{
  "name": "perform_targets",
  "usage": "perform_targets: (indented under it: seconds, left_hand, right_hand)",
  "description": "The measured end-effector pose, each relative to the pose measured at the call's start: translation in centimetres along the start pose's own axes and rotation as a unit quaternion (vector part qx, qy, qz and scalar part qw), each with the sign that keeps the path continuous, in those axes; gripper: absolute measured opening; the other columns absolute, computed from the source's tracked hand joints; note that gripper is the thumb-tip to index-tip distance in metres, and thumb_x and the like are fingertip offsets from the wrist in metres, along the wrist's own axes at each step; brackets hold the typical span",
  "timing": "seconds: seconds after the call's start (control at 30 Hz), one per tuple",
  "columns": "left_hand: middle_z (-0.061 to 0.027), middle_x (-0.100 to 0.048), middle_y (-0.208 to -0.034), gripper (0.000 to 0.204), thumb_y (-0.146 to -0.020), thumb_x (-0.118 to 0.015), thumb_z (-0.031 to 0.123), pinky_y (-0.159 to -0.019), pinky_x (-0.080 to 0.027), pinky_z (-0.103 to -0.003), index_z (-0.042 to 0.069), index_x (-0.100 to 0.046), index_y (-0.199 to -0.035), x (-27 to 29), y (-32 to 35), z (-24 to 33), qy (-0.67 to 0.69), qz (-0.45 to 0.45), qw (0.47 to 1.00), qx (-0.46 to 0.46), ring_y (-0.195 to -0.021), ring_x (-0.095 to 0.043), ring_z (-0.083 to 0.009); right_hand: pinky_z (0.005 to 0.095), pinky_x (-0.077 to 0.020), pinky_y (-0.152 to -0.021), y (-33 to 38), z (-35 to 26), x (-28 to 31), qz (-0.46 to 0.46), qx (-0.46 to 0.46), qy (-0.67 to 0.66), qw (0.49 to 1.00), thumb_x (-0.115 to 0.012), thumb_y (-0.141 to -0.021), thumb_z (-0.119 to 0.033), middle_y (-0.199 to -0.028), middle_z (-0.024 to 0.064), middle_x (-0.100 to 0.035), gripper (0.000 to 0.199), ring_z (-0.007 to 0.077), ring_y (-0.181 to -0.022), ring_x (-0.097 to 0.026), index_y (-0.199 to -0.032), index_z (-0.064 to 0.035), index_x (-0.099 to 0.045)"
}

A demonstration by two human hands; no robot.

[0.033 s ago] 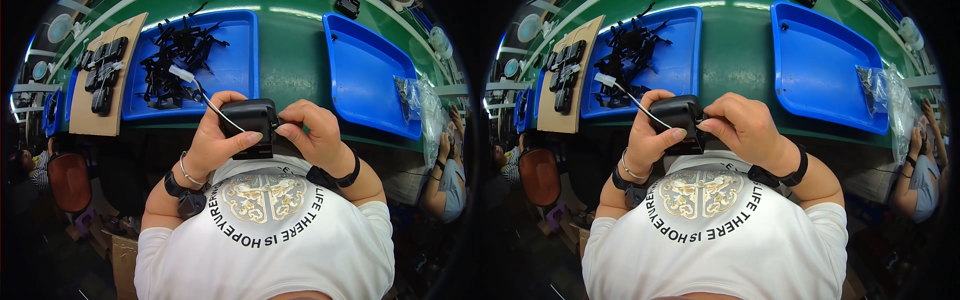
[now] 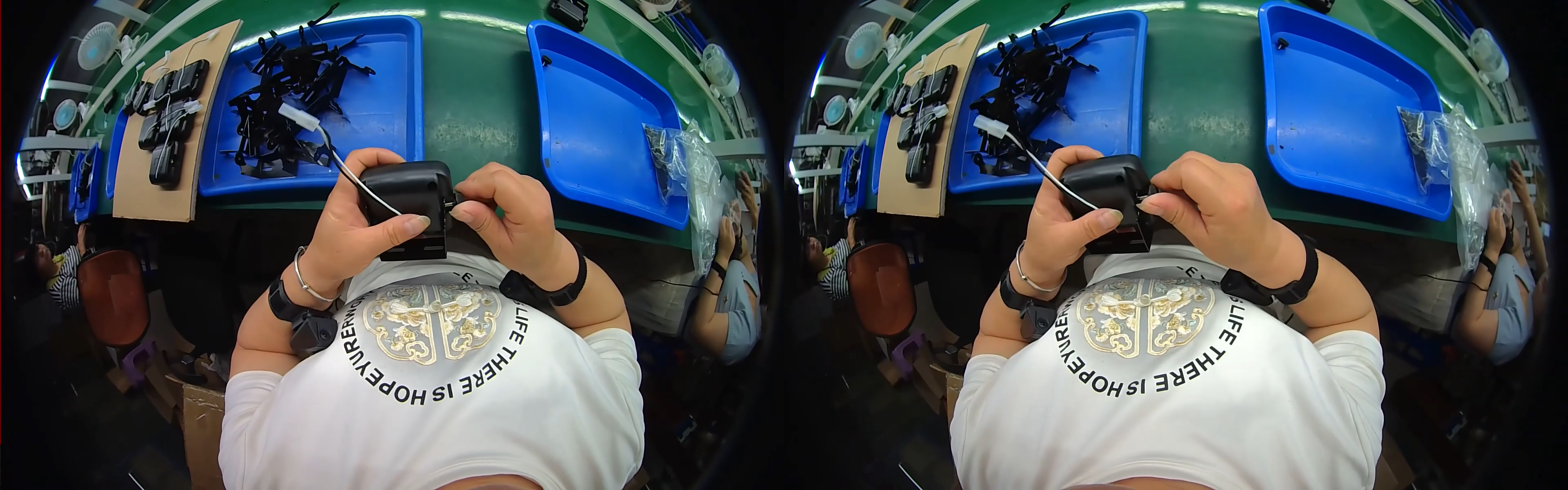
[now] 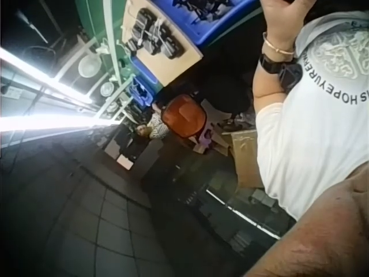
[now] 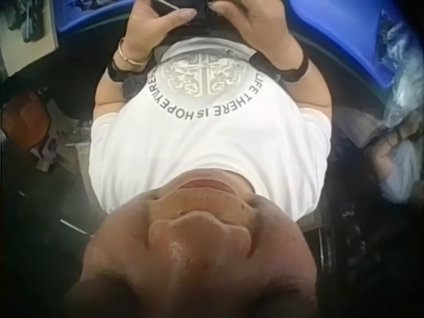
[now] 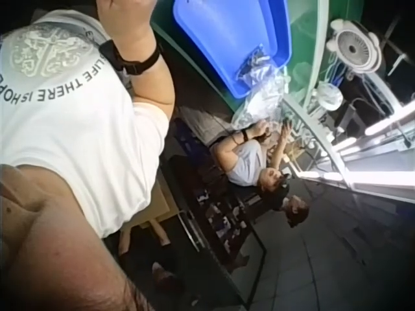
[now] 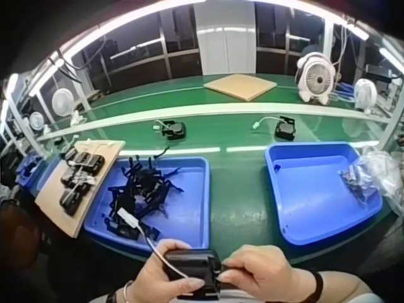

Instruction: Assembling small black electronic devices by connecting wires and housing parts at a factory workstation.

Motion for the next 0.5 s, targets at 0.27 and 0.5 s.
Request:
perform_targets:
  seconds: [0.27, 0.5]
  left_hand:
    - [-0.0068, -0.054, -0.098, 0.053, -0.074, -0.071, 0.005, -0.073, -0.052, -0.025, 0.006, -0.037, -0.115, -0.2, -0.1, -0.2, 0.033, 0.010, 0.999, -0.005, -0.087, -0.057, -0.0122]
    - [-0.0072, -0.054, -0.099, 0.052, -0.075, -0.070, 0.005, -0.072, -0.053, -0.025, 0.006, -0.036, -0.115, 0.0, -0.2, -0.4, 0.072, 0.035, 0.997, 0.019, -0.087, -0.057, -0.0125]
  right_hand:
    - [0.0252, -0.0393, -0.049, -0.1, 1.0, -1.1, 0.033, -0.072, -0.030, 0.996, -0.060, -0.085, -0.013, -0.068, 0.0077, -0.055, 0.016, 0.0147, -0.055, -0.050, -0.078, -0.0003, -0.054]
    - [0.0232, -0.0387, -0.051, -0.1, 0.6, -0.7, 0.071, -0.065, -0.046, 0.994, -0.057, -0.087, -0.012, -0.069, 0.0053, -0.055, 0.013, 0.0117, -0.058, -0.050, -0.085, 0.0006, -0.054]
Point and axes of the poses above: each hand's wrist, its own y-axis away from the middle knuckle, its own x-axis out of the back of the hand, z = x × y, the point moved 5 cm from there along -y, towards the middle knuckle
